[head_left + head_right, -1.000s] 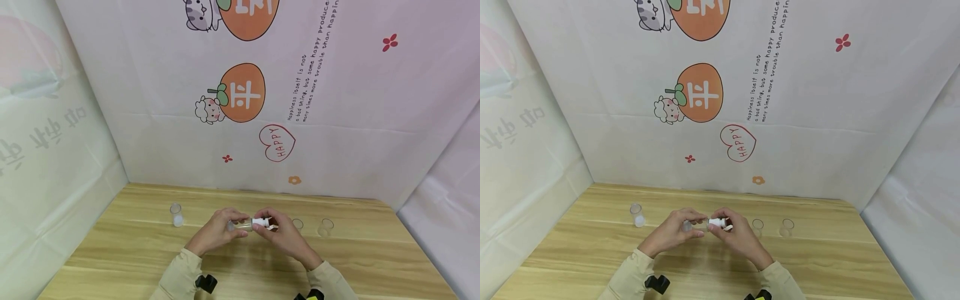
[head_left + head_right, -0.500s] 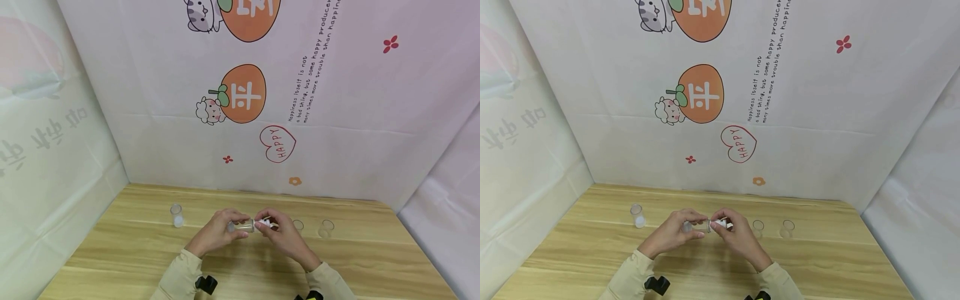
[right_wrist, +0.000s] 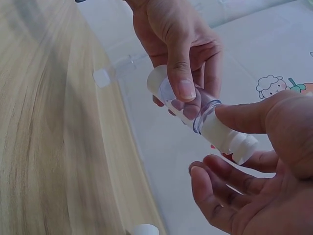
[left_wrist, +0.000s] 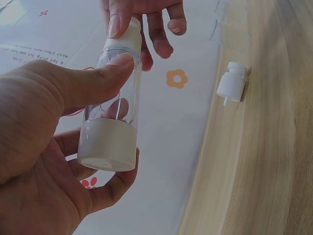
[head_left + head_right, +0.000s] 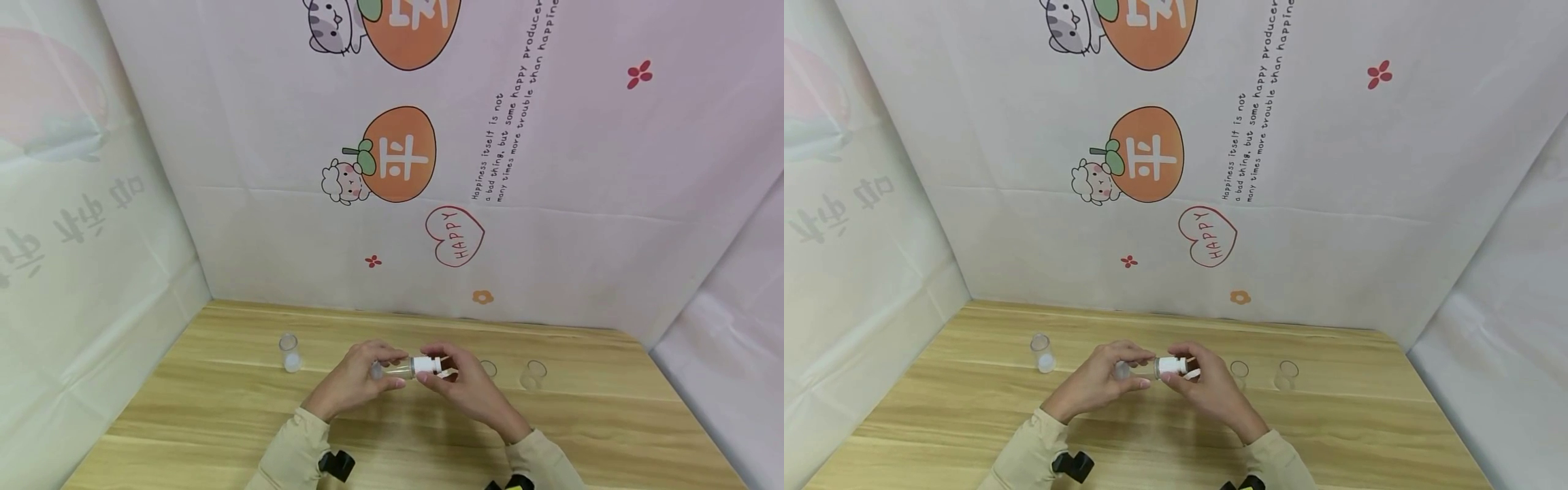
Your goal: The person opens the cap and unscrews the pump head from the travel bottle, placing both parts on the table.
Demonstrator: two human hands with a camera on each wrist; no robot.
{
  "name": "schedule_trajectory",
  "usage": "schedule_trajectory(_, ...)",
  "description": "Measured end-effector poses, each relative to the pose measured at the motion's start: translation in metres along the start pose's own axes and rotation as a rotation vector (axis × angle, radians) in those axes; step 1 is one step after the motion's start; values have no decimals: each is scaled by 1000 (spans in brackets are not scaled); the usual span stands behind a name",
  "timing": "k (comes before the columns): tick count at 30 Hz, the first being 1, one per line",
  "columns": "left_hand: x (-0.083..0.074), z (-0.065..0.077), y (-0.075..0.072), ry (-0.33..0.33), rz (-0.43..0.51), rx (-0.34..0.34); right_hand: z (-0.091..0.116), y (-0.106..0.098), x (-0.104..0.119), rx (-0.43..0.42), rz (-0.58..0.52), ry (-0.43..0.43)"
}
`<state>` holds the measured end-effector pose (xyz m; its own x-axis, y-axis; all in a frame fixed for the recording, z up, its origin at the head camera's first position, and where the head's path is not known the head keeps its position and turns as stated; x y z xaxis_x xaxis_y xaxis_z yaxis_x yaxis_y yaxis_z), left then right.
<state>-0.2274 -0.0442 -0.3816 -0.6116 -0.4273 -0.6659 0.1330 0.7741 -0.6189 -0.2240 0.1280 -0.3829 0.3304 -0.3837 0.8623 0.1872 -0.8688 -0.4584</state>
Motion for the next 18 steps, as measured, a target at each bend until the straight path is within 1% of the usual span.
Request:
schedule_trajectory(3, 0, 0, 0, -10, 2, -3, 0, 0, -1, 30, 44, 7)
schedule_trajectory(6, 0, 0, 0, -22, 3, -3, 0, 0, 1, 61, 65, -12)
schedule_trajectory(11, 1, 1, 0, -36, 11, -1, 1, 2, 3, 91, 39, -38)
schedule_trajectory(18, 0, 1, 0, -16, 6, -10, -1, 2, 1, 82, 9, -19)
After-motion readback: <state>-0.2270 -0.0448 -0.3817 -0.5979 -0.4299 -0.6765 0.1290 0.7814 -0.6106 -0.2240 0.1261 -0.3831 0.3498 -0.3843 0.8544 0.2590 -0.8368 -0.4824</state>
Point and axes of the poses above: each hand's wrist, its own z-axis away from the middle knuckle, its own y-axis out of the palm, x = y × z, the point moved 7 cm from there along -z, towards the middle knuckle, and after that the axes turned 5 degrees about -x, right-handed, at the moved point
